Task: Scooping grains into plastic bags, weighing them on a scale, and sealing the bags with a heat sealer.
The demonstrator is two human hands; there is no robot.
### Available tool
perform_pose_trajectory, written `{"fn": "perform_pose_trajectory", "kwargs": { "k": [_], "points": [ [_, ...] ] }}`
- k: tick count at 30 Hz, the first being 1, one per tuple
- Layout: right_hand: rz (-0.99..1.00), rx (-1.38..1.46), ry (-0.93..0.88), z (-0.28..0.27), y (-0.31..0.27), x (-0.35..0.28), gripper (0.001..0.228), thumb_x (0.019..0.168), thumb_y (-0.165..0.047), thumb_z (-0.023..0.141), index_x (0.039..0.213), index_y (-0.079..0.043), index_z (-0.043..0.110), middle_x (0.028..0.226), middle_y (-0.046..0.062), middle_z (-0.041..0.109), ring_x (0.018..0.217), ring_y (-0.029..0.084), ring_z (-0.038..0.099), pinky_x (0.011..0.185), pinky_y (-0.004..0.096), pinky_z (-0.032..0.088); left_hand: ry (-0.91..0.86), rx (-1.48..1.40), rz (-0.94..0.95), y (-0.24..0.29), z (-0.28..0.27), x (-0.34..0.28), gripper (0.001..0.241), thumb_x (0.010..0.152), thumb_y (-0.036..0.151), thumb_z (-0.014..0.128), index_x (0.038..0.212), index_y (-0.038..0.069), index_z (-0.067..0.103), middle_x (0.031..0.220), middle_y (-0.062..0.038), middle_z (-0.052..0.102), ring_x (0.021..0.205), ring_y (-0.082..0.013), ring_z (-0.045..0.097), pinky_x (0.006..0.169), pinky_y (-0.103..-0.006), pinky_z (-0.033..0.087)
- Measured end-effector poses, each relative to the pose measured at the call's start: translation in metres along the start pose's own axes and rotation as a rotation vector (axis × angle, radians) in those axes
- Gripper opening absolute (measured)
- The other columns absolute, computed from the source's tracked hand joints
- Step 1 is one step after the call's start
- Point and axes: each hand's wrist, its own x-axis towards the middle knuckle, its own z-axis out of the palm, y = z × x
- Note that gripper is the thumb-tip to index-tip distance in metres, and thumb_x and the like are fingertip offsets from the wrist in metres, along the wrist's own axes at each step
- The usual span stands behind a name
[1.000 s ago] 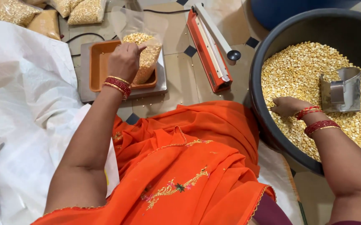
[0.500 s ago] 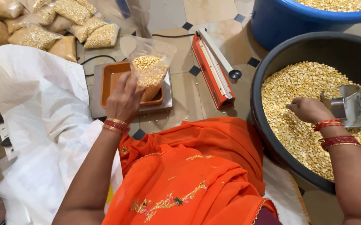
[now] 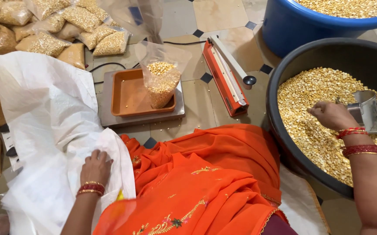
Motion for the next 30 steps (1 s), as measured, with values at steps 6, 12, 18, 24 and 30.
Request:
{"fn": "perform_pose_trajectory", "kwargs": {
  "k": [6, 12, 18, 24, 30],
  "points": [
    [0.066, -0.134, 0.131, -0.027, 0.009, -0.028, 0.062, 0.092, -0.058, 0.069, 0.137, -0.016, 0.067, 0.134, 0.027, 0.062, 0.127, 0.042, 0.058, 0.106, 0.052, 0.047, 0.091, -0.050, -0.005, -0.012, 0.047, -0.021, 0.030, 0.095, 0.031, 0.063, 0.120, 0.015, 0.066, 0.139, -0.010, 0.061, 0.123, -0.0354, 0.059, 0.103, -0.0512, 0.048],
    [0.409, -0.042, 0.528, 0.013, 0.116, 0.009, 0.081, 0.085, -0.057, 0.084, 0.129, 0.008, 0.063, 0.125, 0.036, 0.058, 0.110, 0.051, 0.057, 0.095, 0.056, 0.047, 0.423, -0.186, -0.342, -0.026, 0.062, -0.021, 0.064, 0.089, 0.043, 0.069, 0.140, 0.006, 0.058, 0.152, -0.026, 0.047, 0.136, -0.0458, 0.040, 0.112, -0.0561, 0.032],
    [0.389, 0.355, 0.175, 0.003, 0.044, -0.008, 0.058, 0.104, -0.052, 0.062, 0.125, 0.002, 0.073, 0.122, 0.028, 0.072, 0.105, 0.040, 0.069, 0.093, 0.049, 0.053, 0.200, -0.295, -0.511, -0.032, 0.074, -0.015, 0.069, 0.098, 0.052, 0.059, 0.147, 0.005, 0.050, 0.154, -0.020, 0.047, 0.142, -0.0435, 0.037, 0.120, -0.0576, 0.022],
    [0.080, -0.340, -0.020, -0.014, -0.001, -0.016, 0.039, 0.095, -0.053, 0.070, 0.120, -0.025, 0.081, 0.123, 0.016, 0.071, 0.110, 0.035, 0.065, 0.095, 0.047, 0.050, 0.206, -0.283, -0.494, -0.033, 0.080, -0.011, 0.071, 0.098, 0.054, 0.056, 0.148, 0.005, 0.049, 0.156, -0.023, 0.043, 0.142, -0.0441, 0.034, 0.118, -0.0564, 0.019],
    [0.110, 0.499, -0.019, -0.024, 0.020, -0.019, 0.032, 0.087, -0.026, 0.076, 0.110, -0.005, 0.079, 0.089, 0.015, 0.074, 0.081, 0.026, 0.066, 0.072, 0.038, 0.051, 0.156, -0.260, -0.516, -0.038, 0.085, -0.009, 0.073, 0.099, 0.057, 0.053, 0.150, 0.006, 0.048, 0.159, -0.022, 0.041, 0.144, -0.0430, 0.033, 0.120, -0.0551, 0.019]
  ]
}}
